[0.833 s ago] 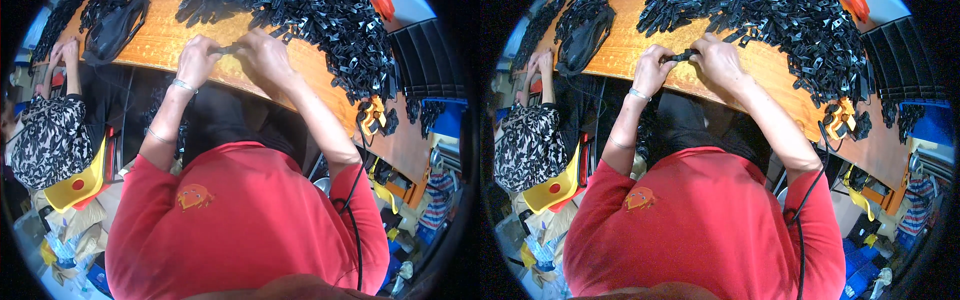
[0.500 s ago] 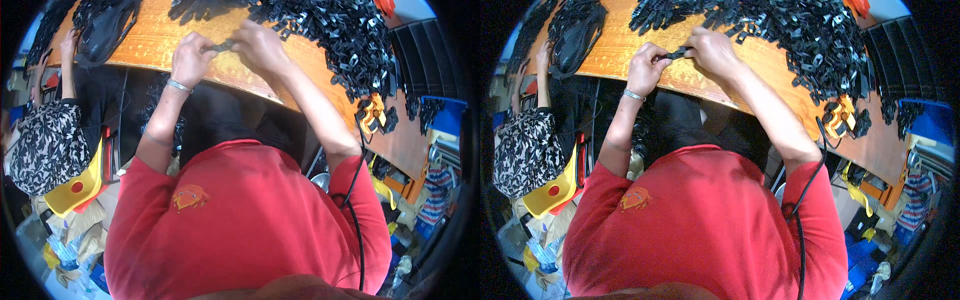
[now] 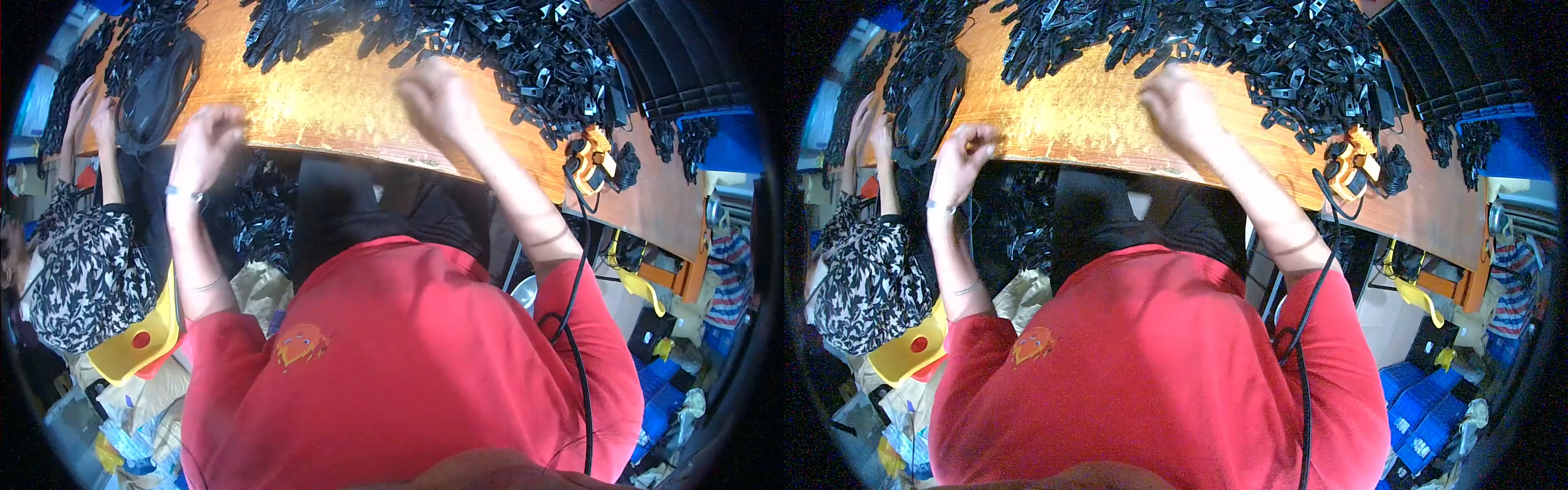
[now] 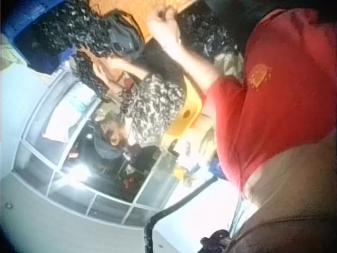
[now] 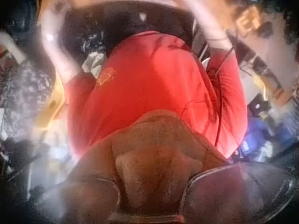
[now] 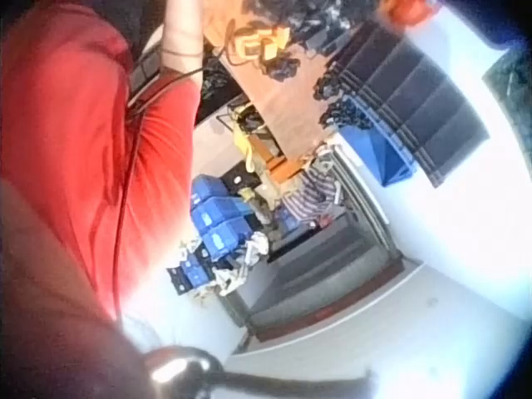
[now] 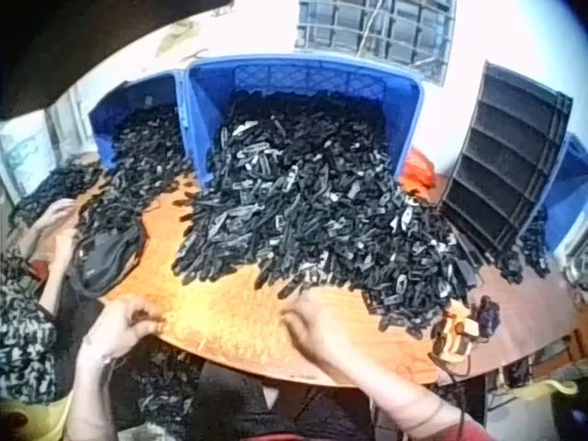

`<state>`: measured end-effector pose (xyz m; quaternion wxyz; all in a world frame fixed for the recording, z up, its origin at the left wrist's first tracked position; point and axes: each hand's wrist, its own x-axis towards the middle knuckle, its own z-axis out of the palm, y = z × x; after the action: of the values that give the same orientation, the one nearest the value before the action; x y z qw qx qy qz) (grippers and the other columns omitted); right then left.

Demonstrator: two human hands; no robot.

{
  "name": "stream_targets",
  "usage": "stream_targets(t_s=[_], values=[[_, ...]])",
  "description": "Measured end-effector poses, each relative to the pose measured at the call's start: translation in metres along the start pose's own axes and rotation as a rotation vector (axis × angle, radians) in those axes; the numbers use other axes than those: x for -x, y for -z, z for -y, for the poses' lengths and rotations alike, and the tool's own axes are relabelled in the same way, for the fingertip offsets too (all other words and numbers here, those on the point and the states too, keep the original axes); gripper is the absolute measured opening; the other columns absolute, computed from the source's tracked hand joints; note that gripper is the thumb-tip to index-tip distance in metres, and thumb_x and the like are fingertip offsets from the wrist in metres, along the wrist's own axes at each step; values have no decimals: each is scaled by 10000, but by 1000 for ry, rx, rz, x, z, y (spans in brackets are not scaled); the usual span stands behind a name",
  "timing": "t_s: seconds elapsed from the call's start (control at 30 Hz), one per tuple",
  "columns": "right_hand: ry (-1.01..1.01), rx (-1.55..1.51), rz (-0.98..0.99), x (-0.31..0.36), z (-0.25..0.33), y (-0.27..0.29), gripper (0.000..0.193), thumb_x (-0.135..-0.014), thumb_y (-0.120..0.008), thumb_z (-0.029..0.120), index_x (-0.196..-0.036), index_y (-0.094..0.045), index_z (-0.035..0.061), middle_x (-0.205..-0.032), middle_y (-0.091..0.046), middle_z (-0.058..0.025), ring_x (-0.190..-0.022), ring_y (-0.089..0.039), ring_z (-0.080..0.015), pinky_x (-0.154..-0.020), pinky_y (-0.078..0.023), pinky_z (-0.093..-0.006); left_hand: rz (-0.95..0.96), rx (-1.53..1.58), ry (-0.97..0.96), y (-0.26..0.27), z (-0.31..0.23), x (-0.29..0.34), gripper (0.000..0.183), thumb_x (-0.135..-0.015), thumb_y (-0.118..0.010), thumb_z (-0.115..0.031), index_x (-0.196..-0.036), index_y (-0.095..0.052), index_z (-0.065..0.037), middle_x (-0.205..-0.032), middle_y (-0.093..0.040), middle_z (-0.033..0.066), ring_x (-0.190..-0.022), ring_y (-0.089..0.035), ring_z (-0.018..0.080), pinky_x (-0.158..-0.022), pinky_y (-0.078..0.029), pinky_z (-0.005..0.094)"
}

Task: The person assembles small black plastic components and buckles by hand at a table.

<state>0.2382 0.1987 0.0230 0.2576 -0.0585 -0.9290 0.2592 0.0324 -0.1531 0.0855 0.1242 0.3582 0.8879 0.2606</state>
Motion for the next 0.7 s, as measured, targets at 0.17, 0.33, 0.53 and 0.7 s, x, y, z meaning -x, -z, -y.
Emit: stream_targets(t_s=[0.17,0.33,0.53,0.7], values=[[-208,245,-16,-25,-29,4,339,-915,-802,300,-1173,-771,81,-1092,-707,-171,-964,-745,-357,-862,-603,-476,-165,100,-316,-105,-91,-70,339,-935,-701,-37,-1271,-731,-72,-1166,-730,149,-1067,-728,319,-963,-577,404],[-240,371,8,-32,-21,-9,326,-894,-782,368,-1077,-788,99,-1114,-714,-225,-906,-753,-394,-842,-611,-488,-173,-23,-449,-150,-144,-124,347,-952,-629,-29,-1272,-730,-118,-1143,-681,137,-1100,-682,372,-953,-560,459],[-249,340,75,-23,-25,-2,220,-902,-739,244,-1034,-757,69,-1104,-717,-240,-873,-750,-402,-810,-614,-506,-107,-115,-550,-145,-144,-124,335,-960,-565,-13,-1252,-715,-82,-1104,-676,162,-1095,-675,400,-947,-548,498],[-131,210,80,-1,-30,17,251,-900,-733,156,-1132,-746,61,-1070,-734,-229,-923,-756,-370,-784,-620,-473,7,-162,-564,-134,-138,-99,263,-935,-576,17,-1158,-697,-52,-1066,-682,187,-1048,-684,422,-923,-552,500]])
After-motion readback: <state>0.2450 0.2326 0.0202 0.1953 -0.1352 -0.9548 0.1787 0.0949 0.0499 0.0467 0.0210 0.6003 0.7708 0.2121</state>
